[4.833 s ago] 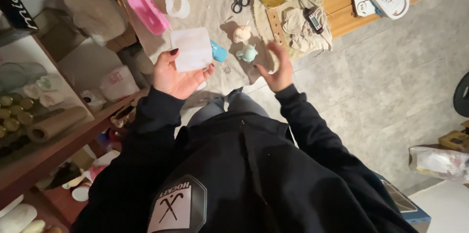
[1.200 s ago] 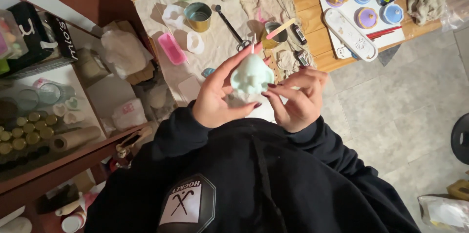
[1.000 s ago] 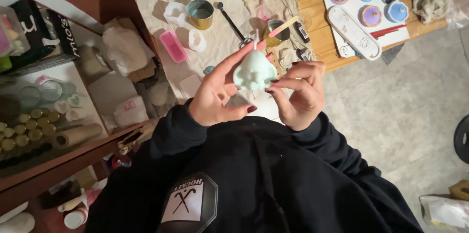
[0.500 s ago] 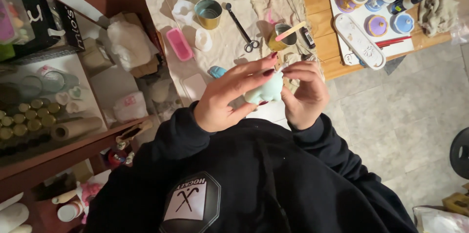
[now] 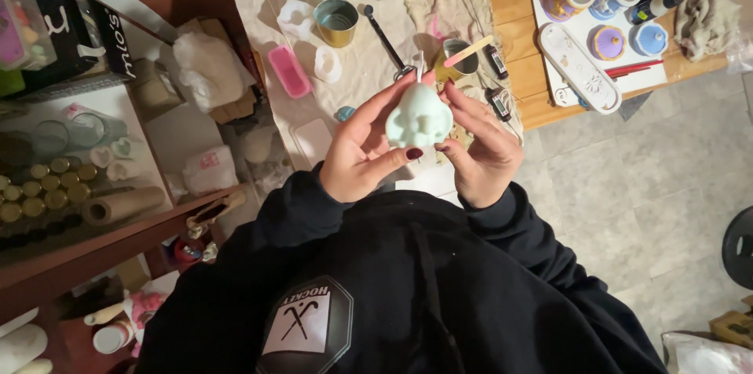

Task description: The person is removing several shaped candles from silicone molds and inspecting the results.

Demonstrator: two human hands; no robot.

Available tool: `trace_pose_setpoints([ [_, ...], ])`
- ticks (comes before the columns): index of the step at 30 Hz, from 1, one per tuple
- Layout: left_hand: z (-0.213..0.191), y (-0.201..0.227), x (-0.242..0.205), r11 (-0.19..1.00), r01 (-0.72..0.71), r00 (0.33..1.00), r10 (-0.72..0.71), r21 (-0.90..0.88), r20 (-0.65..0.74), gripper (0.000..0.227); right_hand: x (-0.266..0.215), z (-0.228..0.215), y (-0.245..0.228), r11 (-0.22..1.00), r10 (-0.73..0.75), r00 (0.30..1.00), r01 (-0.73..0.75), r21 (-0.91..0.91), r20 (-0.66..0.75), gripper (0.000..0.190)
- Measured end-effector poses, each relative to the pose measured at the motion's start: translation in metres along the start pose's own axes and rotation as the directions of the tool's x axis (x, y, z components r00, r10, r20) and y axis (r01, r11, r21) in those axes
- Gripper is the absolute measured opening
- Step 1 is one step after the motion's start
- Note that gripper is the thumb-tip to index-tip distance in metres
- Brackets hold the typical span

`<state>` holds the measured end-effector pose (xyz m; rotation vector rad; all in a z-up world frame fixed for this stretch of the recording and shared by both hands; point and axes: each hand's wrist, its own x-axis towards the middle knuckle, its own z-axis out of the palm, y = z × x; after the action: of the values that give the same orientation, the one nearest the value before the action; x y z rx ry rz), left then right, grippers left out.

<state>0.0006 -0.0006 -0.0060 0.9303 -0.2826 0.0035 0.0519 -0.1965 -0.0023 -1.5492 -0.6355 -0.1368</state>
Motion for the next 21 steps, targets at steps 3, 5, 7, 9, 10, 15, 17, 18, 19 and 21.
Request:
trace_pose_setpoints([
  [3, -0.003, -0.004, 0.001, 0.999, 0.018, 1.0, -0.018, -0.027, -0.002, 0.08, 0.001, 0.0, 0.0, 0.999, -0.012, 1.0, 0.012, -0.033, 0.004, 0.041],
  [5, -0.002, -0.001, 0.002, 0.999, 0.026, 1.0, -0.026, -0.027, 0.008, 0.08, 0.002, 0.002, 0.001, 0.999, -0.024, 1.0, 0.024, -0.041, 0.005, 0.041],
  [7, -0.001, 0.003, 0.003, 0.999, 0.037, 0.999, -0.036, -0.028, 0.018, 0.08, 0.002, 0.002, 0.001, 0.998, -0.034, 0.999, 0.034, -0.049, 0.005, 0.041],
  [9, 0.001, 0.007, 0.004, 0.999, 0.045, 0.999, -0.045, 0.002, 0.027, 0.081, 0.002, 0.003, 0.002, 0.998, -0.037, 0.999, 0.037, -0.056, 0.009, 0.042],
  [10, 0.0, 0.006, 0.004, 0.999, 0.044, 0.999, -0.044, 0.002, 0.026, 0.081, 0.002, 0.003, 0.003, 0.998, -0.037, 0.999, 0.037, -0.056, 0.01, 0.042],
  [15, -0.001, 0.005, 0.002, 0.994, 0.027, 1.0, -0.028, 0.11, 0.007, 0.078, 0.001, 0.004, 0.005, 0.997, -0.019, 1.0, 0.02, -0.071, 0.006, 0.042],
  [17, 0.0, 0.007, 0.002, 0.989, 0.011, 1.0, -0.012, 0.149, 0.004, 0.078, 0.002, 0.005, 0.005, 0.997, -0.021, 1.0, 0.022, -0.079, 0.011, 0.041],
  [18, 0.001, 0.008, 0.002, 0.982, -0.005, 1.0, 0.005, 0.187, 0.001, 0.077, 0.003, 0.005, 0.004, 0.996, -0.023, 1.0, 0.024, -0.087, 0.017, 0.04],
  [19, 0.002, 0.01, 0.002, 0.982, -0.006, 1.0, 0.006, 0.187, 0.0, 0.077, 0.002, 0.005, 0.005, 0.996, -0.022, 1.0, 0.024, -0.087, 0.018, 0.04],
  [21, 0.005, 0.014, 0.003, 0.949, -0.065, 0.998, 0.069, 0.31, -0.002, 0.076, 0.001, 0.005, 0.006, 0.995, -0.019, 0.999, 0.022, -0.1, 0.031, 0.038],
])
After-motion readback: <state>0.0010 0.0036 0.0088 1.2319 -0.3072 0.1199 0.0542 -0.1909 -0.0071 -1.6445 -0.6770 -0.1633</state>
